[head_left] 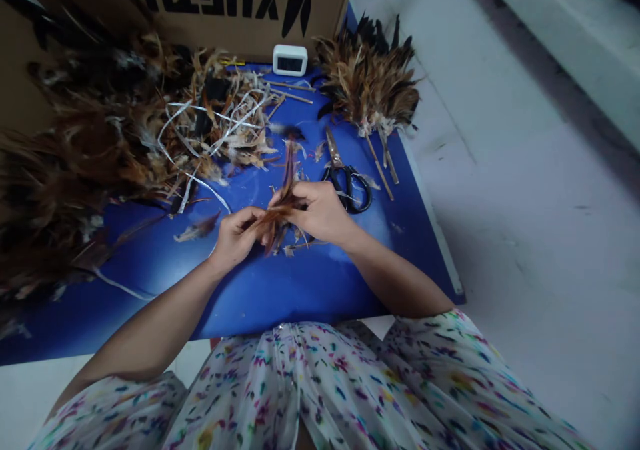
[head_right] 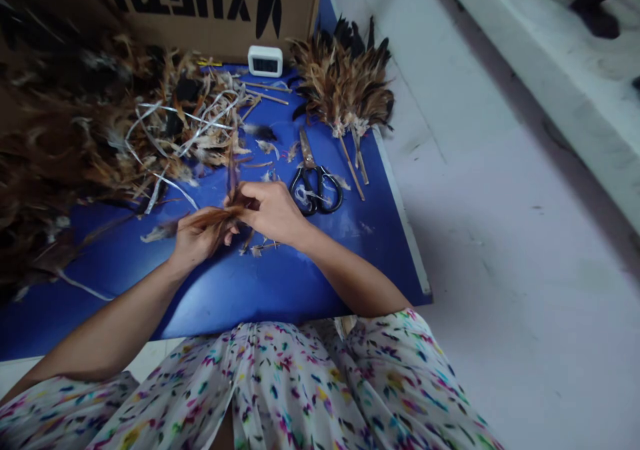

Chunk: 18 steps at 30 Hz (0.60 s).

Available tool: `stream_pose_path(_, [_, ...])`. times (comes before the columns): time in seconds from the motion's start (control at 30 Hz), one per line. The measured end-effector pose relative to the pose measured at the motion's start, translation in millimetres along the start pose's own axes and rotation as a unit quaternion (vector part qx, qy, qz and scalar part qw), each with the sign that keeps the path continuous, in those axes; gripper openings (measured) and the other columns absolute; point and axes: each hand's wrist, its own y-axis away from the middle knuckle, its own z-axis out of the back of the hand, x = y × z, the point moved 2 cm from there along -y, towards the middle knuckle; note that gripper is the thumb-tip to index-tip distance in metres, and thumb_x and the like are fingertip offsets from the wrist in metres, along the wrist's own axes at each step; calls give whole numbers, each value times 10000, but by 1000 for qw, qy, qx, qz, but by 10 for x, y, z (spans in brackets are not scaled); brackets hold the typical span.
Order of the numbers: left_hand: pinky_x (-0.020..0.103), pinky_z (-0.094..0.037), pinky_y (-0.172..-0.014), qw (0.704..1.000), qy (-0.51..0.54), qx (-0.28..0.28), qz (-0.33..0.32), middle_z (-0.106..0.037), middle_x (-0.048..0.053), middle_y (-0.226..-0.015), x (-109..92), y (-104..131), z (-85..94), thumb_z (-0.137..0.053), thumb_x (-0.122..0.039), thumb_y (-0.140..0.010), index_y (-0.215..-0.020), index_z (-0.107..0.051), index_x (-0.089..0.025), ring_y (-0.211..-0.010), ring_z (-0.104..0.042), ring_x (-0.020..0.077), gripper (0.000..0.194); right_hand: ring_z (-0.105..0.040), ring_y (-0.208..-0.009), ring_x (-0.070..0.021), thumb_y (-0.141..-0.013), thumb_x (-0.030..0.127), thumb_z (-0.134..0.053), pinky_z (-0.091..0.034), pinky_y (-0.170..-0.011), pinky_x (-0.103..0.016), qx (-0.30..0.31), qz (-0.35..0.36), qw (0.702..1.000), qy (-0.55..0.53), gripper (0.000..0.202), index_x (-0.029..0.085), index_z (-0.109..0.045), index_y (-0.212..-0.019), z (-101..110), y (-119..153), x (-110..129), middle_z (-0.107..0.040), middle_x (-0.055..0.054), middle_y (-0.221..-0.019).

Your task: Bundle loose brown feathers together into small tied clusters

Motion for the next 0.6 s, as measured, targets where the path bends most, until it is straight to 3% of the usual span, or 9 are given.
stream_pose_path(0.23, [231, -464, -487, 999, 30, 0, 17, -681, 25, -651, 5, 14, -4, -736, -375, -812, -821, -705, -184, -471, -559, 103, 194, -659, -705, -125, -770, 154, -691, -505, -671, -237, 6, 33, 999, 34, 67, 165, -741, -814, 4, -4, 12, -737, -16, -792])
stream_pose_path(0.43, [259, -492, -481, 996, 59, 10, 63, -683, 33, -640, -20, 7, -2, -828, -409, -690, -800, -700, -197, -490, -597, 142, 271, -635, -678, -119, -797, 217, -695, -482, -643, -232, 8, 24, 998, 50, 63, 165, -727, -782, -9, -3, 2, -732, -16, -777])
stream_pose_path(0.6, [270, -496, -464, 997, 51, -6, 59, -669, 25, -620, -5, 4, 10, -817, -410, -706, -804, -694, -207, -478, -592, 147, 257, -642, -698, -122, -770, 146, -690, -480, -673, -232, 10, 34, 997, 73, 36, 168, -718, -774, -1, 1, 15, -724, -1, -762])
